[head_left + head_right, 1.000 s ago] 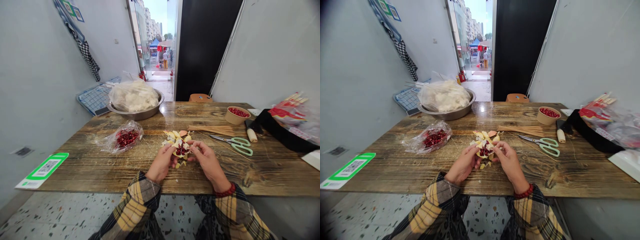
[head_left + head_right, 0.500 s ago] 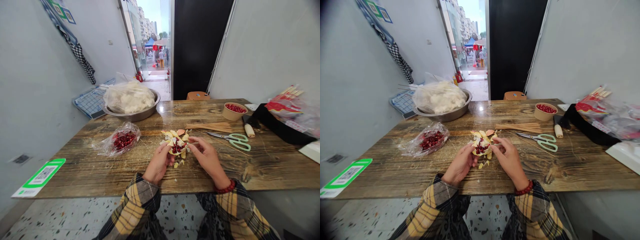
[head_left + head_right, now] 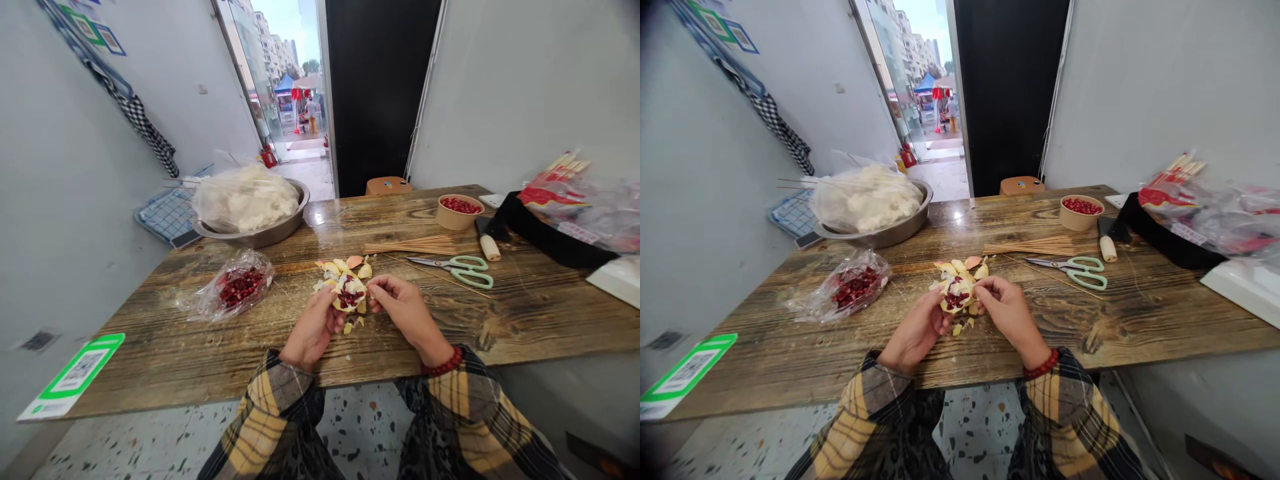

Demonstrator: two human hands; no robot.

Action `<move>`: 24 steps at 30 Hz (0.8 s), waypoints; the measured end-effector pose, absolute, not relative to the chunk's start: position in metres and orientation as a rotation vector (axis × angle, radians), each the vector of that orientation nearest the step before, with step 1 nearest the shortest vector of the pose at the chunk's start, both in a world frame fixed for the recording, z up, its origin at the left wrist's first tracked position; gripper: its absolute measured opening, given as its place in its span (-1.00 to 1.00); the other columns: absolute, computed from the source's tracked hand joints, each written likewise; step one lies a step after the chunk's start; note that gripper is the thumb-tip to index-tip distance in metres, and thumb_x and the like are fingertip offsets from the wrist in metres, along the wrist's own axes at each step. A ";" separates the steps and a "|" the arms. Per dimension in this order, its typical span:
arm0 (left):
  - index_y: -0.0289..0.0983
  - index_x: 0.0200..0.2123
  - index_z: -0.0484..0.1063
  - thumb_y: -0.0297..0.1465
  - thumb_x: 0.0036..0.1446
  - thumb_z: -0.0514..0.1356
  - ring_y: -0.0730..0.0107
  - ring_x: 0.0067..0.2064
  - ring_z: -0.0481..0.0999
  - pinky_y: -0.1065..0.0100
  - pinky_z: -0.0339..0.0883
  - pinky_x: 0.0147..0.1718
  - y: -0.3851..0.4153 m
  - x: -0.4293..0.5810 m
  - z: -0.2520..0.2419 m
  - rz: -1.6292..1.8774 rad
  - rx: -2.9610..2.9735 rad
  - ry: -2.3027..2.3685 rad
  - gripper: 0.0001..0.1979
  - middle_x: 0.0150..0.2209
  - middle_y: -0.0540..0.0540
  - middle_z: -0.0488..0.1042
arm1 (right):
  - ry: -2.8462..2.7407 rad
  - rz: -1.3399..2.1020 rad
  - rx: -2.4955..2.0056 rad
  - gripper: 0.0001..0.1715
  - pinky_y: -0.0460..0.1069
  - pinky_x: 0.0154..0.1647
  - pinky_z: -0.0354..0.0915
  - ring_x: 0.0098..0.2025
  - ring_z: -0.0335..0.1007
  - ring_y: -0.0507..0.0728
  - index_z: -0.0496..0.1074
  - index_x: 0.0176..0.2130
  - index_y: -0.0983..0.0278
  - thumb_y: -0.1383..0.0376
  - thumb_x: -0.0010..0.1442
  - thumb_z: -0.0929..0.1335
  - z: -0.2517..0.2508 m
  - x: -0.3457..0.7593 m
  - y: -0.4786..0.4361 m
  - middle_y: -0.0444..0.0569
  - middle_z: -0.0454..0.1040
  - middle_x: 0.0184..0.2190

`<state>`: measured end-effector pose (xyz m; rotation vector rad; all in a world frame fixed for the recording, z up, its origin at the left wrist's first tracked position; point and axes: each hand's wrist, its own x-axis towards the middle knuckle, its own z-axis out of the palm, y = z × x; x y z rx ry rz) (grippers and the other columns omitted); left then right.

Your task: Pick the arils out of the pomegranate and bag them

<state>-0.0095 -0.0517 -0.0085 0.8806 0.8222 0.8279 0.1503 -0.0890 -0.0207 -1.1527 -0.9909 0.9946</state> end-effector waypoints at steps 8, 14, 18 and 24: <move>-0.29 -0.31 0.30 -0.32 -0.01 0.28 0.64 -0.61 0.24 0.58 0.02 -0.73 -0.048 -0.013 -0.011 0.858 0.772 0.778 -0.75 -0.49 0.07 0.33 | -0.782 1.246 -0.927 -0.69 -0.14 -0.49 0.35 -0.41 0.48 0.00 0.60 -0.26 0.23 0.17 -0.04 0.49 -0.018 0.159 -0.090 -0.03 0.60 -0.30; -0.28 -0.29 0.33 -0.32 -0.03 0.29 0.63 -0.61 0.25 0.58 0.01 -0.73 -0.048 -0.013 -0.010 0.873 0.758 0.797 -0.74 -0.49 0.06 0.35 | -0.749 1.302 -0.848 -0.67 -0.06 -0.22 0.42 -0.26 0.53 0.06 0.59 -0.20 0.20 0.24 -0.04 0.50 -0.015 0.161 -0.093 -0.01 0.60 -0.15; -0.28 -0.30 0.33 -0.31 -0.05 0.30 0.63 -0.62 0.25 0.58 0.00 -0.73 -0.049 -0.013 -0.009 0.874 0.766 0.805 -0.73 -0.50 0.06 0.36 | -0.789 1.231 -0.924 -0.65 -0.01 -0.21 0.43 -0.27 0.54 0.08 0.57 -0.19 0.22 0.24 -0.05 0.50 -0.018 0.161 -0.091 -0.01 0.61 -0.19; -0.28 -0.30 0.32 -0.31 -0.05 0.29 0.63 -0.62 0.25 0.58 0.01 -0.73 -0.049 -0.012 -0.009 0.878 0.781 0.802 -0.73 -0.50 0.07 0.36 | -1.154 0.769 -1.246 -0.69 0.04 -0.31 0.43 -0.31 0.53 0.15 0.53 -0.17 0.23 0.12 0.16 0.36 -0.027 0.164 -0.091 0.01 0.61 -0.29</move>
